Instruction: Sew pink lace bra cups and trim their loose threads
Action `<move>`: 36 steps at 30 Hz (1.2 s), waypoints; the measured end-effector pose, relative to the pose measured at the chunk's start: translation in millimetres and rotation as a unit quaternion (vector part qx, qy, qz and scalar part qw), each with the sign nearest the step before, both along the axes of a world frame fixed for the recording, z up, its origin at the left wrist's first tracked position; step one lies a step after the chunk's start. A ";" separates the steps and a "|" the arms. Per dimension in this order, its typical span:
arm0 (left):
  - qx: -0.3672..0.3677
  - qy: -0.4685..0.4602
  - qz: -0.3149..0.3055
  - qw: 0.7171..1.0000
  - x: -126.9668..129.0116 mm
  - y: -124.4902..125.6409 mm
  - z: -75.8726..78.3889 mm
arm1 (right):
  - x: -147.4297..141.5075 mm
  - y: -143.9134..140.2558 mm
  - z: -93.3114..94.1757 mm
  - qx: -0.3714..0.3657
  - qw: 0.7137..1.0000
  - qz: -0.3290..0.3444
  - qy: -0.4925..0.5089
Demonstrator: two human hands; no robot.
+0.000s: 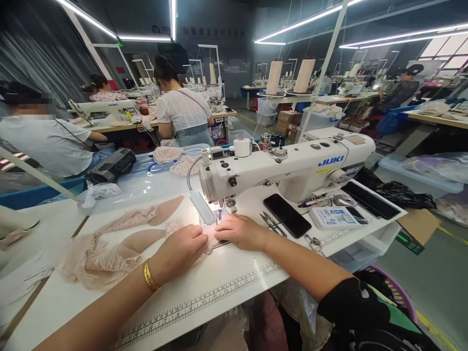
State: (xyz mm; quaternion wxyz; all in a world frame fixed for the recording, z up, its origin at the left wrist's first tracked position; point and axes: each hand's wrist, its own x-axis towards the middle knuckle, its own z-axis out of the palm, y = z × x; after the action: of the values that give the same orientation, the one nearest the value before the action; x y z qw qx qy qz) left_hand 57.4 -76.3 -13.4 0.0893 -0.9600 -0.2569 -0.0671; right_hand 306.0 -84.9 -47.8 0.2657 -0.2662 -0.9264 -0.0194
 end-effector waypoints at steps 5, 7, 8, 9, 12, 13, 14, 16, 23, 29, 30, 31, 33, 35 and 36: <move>-0.020 -0.090 -0.033 0.995 -4.0 -4.5 -10.5 | 5.7 -6.3 -0.9 -0.021 0.999 -0.011 0.023; -0.029 -0.094 -0.031 0.995 -3.1 -4.2 -11.8 | 5.8 -7.1 0.0 -0.032 0.999 0.001 0.026; -0.032 -0.095 -0.029 0.995 -2.1 -3.8 -12.1 | 5.8 -7.4 0.7 -0.040 0.999 0.007 0.028; -0.034 -0.096 -0.028 0.994 -1.1 -3.4 -12.4 | 5.9 -7.6 1.4 -0.048 0.998 0.013 0.030; -0.034 -0.110 -0.037 0.993 1.4 -2.9 -13.7 | 6.5 -7.9 2.6 -0.063 0.997 0.030 0.035; -0.035 -0.117 -0.041 0.992 1.7 -2.8 -14.5 | 6.6 -8.0 2.5 -0.065 0.997 0.036 0.038; -0.036 -0.123 -0.046 0.991 1.9 -2.7 -15.4 | 6.8 -8.0 2.3 -0.065 0.996 0.041 0.040; -0.038 -0.134 -0.054 0.989 1.7 -2.5 -17.2 | 6.8 -8.1 1.7 -0.066 0.996 0.050 0.044; -0.053 -0.140 -0.058 0.987 2.0 -1.3 -18.8 | 6.7 -10.0 4.1 -0.088 0.994 0.053 0.036; -0.050 -0.168 -0.066 0.982 3.3 1.9 -21.0 | 4.3 -8.6 3.4 -0.101 0.994 0.004 0.043; -0.046 -0.177 -0.071 0.981 3.6 2.9 -21.4 | 3.8 -8.0 2.4 -0.098 0.994 -0.011 0.042; -0.042 -0.184 -0.075 0.979 4.1 4.1 -21.7 | 3.4 -7.5 1.3 -0.094 0.995 -0.023 0.038; -0.037 -0.190 -0.078 0.978 5.8 6.9 -22.0 | 3.2 -6.4 -1.0 -0.089 0.995 -0.042 0.027; -0.035 -0.185 -0.073 0.979 8.3 10.4 -21.8 | 3.5 -5.2 -2.8 -0.087 0.994 -0.060 0.018; -0.034 -0.181 -0.069 0.980 9.7 12.5 -21.6 | 3.8 -4.7 -3.4 -0.088 0.994 -0.068 0.015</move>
State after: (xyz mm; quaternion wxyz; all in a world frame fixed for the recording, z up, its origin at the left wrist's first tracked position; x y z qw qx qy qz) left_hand 67.2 -63.8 -35.0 0.0043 -0.9497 -0.2046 -0.2372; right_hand 309.8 -89.6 -51.2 0.2533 -0.3512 -0.9001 0.0479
